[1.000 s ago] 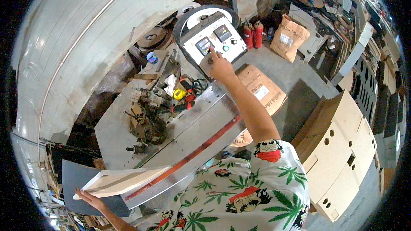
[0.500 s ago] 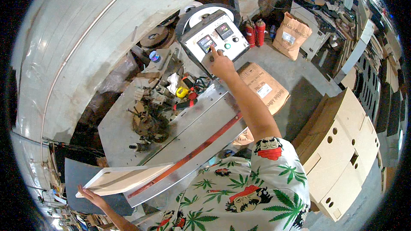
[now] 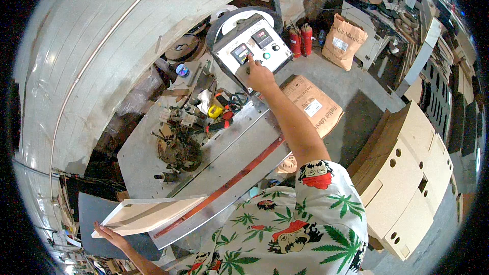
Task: The person applies edge banding to rectangular wooden boards using a hot-melt edge banding machine. They pick up boards from a stack, feed the edges into the machine, and then stack the finished boards on the floor.
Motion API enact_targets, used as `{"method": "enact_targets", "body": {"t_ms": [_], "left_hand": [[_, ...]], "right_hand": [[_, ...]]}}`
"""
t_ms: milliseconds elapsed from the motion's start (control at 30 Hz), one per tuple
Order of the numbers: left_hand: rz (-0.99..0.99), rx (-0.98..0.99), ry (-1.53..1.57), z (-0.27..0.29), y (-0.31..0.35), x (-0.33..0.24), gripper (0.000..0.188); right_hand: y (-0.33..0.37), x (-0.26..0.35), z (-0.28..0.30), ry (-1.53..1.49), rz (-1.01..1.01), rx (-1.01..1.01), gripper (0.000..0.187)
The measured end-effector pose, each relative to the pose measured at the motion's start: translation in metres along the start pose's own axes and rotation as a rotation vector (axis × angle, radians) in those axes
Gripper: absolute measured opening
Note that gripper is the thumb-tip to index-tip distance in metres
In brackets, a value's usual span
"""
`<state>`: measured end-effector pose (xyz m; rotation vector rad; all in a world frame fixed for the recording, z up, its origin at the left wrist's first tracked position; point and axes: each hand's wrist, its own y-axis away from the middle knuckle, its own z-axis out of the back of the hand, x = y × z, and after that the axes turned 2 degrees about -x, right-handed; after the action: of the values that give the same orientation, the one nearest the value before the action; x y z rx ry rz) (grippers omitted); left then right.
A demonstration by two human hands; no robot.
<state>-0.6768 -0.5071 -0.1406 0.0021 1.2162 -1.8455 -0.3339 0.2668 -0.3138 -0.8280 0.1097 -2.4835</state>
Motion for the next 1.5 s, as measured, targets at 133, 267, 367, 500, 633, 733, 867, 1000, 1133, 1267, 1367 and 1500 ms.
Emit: {"method": "enact_targets", "body": {"t_ms": [133,267,367,500,633,733,867,1000,1133,1267,1367,1500], "left_hand": [[0.056,-0.003,0.036,0.001,0.003,-0.007,0.057],[0.022,-0.013,0.031,-0.002,0.003,-0.007,0.057],[0.024,-0.018,0.025,0.002,0.002,-0.003,0.057],[0.034,-0.015,0.025,0.000,0.003,-0.009,0.057],[0.015,-0.013,0.018,0.005,0.004,-0.012,0.058],[0.050,-0.008,0.019,-0.002,0.006,-0.016,0.057],[0.000,-0.023,-0.004,0.003,0.005,-0.004,0.056],[-0.014,-0.030,-0.012,0.005,0.006,0.005,0.056],[-0.014,-0.007,-0.021,0.002,0.008,-0.006,0.057],[0.028,-0.021,0.026,0.004,0.006,-0.009,0.058],[-0.002,-0.021,0.018,0.003,0.004,-0.003,0.059],[0.013,-0.023,0.026,-0.002,0.006,-0.013,0.059]], "right_hand": [[0.001,0.000,0.006,-0.017,0.015,0.013,0.090],[0.003,-0.001,0.001,0.040,0.015,-0.007,0.100],[0.000,0.004,0.006,0.028,-0.014,0.046,0.101],[-0.001,-0.002,0.007,0.026,0.011,0.062,0.094],[0.004,0.001,0.004,0.037,0.035,0.057,0.091],[-0.001,-0.013,-0.003,0.077,0.045,0.007,0.101],[0.000,-0.004,-0.002,0.092,0.015,0.044,0.102],[0.003,-0.002,0.000,0.095,0.026,0.042,0.103],[0.013,-0.002,0.001,0.126,0.061,0.034,0.103],[0.018,0.005,0.007,0.119,0.063,0.085,0.103],[0.016,0.002,0.007,0.141,0.069,0.087,0.104],[0.015,0.000,0.010,0.172,0.087,0.085,0.106]]}}
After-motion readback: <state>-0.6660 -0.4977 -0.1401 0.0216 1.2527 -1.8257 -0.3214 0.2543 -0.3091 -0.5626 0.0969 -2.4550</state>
